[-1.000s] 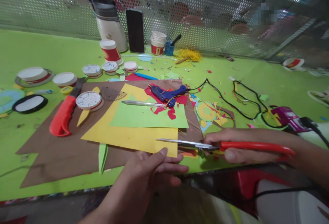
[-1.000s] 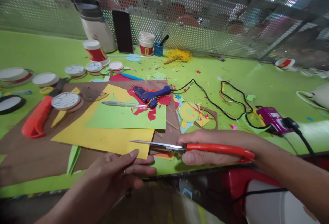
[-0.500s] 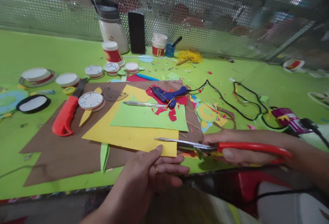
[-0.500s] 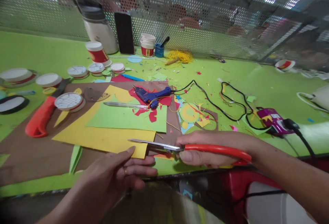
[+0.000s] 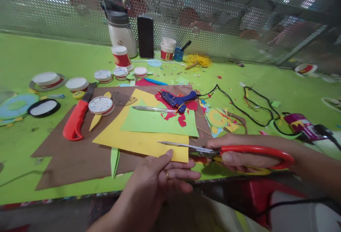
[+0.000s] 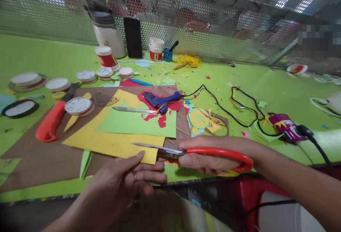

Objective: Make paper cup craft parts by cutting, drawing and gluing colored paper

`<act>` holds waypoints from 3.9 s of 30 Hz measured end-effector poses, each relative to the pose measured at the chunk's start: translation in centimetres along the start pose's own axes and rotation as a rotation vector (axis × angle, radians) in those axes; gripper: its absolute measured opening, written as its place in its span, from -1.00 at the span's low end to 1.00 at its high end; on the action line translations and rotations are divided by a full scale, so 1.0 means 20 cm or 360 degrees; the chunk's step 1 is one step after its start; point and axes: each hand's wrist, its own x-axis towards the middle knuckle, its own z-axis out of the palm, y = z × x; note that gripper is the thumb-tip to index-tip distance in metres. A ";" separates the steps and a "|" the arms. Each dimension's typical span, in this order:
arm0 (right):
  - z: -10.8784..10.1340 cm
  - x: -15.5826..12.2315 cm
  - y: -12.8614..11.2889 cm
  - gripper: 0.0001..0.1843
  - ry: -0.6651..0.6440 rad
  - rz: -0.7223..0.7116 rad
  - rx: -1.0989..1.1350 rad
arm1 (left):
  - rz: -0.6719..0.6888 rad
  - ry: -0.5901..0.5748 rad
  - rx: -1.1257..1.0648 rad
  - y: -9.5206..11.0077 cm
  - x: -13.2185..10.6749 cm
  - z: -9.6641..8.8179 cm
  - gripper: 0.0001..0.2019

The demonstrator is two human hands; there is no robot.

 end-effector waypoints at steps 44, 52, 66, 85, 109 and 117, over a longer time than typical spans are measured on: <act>0.00 0.14 -0.03 -0.40 -0.0109 -0.0006 0.0252 | 0.0076 -0.0008 -0.0081 0.03 -0.03 -0.10 -0.47; -0.01 0.17 -0.02 -0.46 -0.0093 -0.0027 0.0292 | 0.0080 -0.0117 -0.0092 0.02 -0.02 -0.10 -0.48; 0.01 0.18 -0.03 -0.40 -0.0081 0.0030 0.0173 | 0.0297 0.0425 -0.0052 0.08 -0.12 -0.16 -0.77; -0.02 0.17 -0.11 -0.24 -0.0111 0.0113 -0.0059 | 0.0362 0.0465 -0.0045 0.08 -0.11 -0.13 -0.83; -0.05 0.26 -0.19 -0.35 -0.0178 -0.0068 -0.0326 | 0.0236 0.0277 -0.0215 0.10 -0.14 -0.10 -0.73; -0.03 0.31 -0.12 -0.50 -0.0100 -0.0214 -0.0217 | 0.0180 0.0246 -0.0210 0.09 -0.14 -0.12 -0.71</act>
